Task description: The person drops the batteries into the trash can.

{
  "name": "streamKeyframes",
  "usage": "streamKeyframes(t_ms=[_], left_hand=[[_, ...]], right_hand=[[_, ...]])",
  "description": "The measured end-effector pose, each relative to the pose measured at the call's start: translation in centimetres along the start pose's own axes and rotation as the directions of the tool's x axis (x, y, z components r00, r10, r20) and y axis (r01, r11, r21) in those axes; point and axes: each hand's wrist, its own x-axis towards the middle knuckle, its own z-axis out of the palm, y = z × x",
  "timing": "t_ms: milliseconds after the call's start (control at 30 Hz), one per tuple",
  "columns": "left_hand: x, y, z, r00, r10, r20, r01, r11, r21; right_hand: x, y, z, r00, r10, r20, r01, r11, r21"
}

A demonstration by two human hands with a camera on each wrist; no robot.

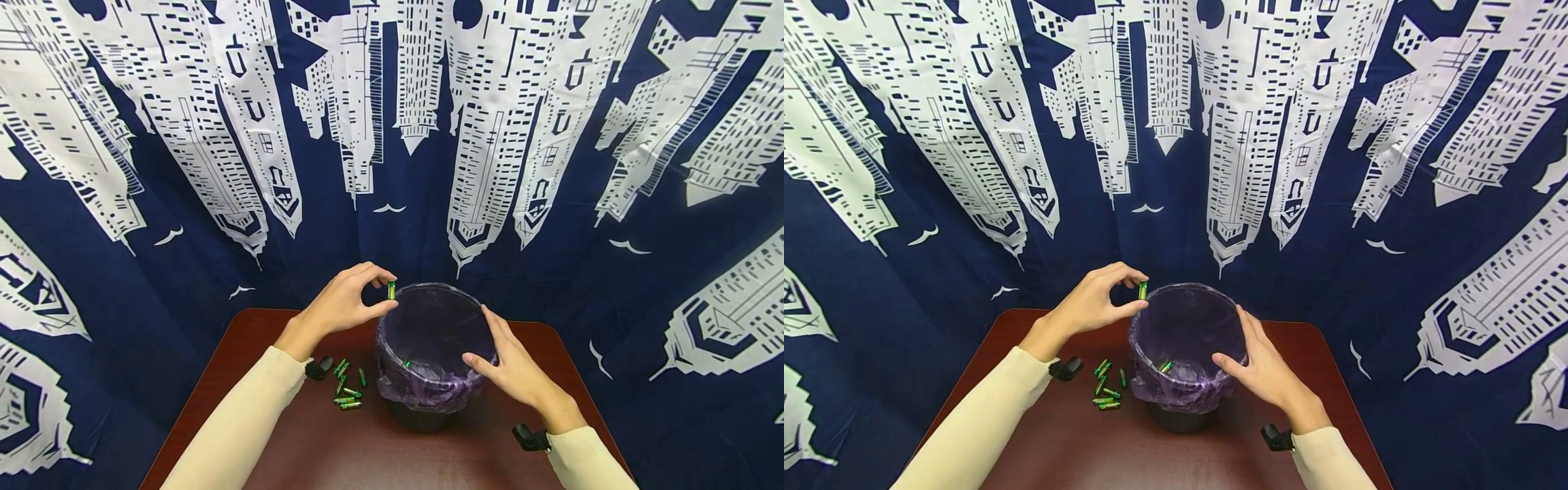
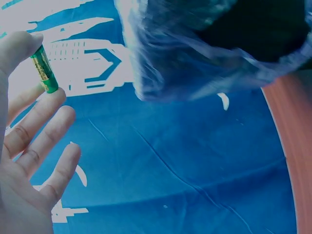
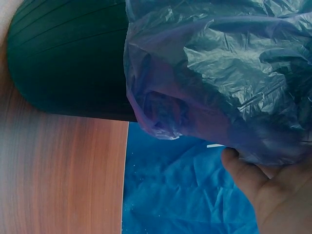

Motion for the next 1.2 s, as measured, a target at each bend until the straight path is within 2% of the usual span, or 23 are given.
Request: streamKeyframes(t_ms=[267,633,967,1200], left_hand=[[2.5,1.6,0.1,0.999,0.025,0.033,-0.024,0.999,-0.022],[4.7,2.7,0.5,0.996,0.029,0.08,-0.028,1.0,-0.008],[5.9,3.5,0.5,0.995,0.02,0.099,-0.02,1.0,-0.005],[5.8,3.2,0.7,0.993,-0.016,0.117,0.022,0.999,-0.045]], right_hand=[[0.0,0.0,0.0,1.0,0.0,0.004,0.0,1.0,-0.002],[0.1,0.0,0.0,1.0,-0.006,0.007,0.006,1.0,0.003],[0.0,0.0,-0.1,1.0,-0.006,0.005,0.006,1.0,0.003],[0.0,0.0,0.0,1.0,-0.012,0.0,0.012,1.0,0.005]])
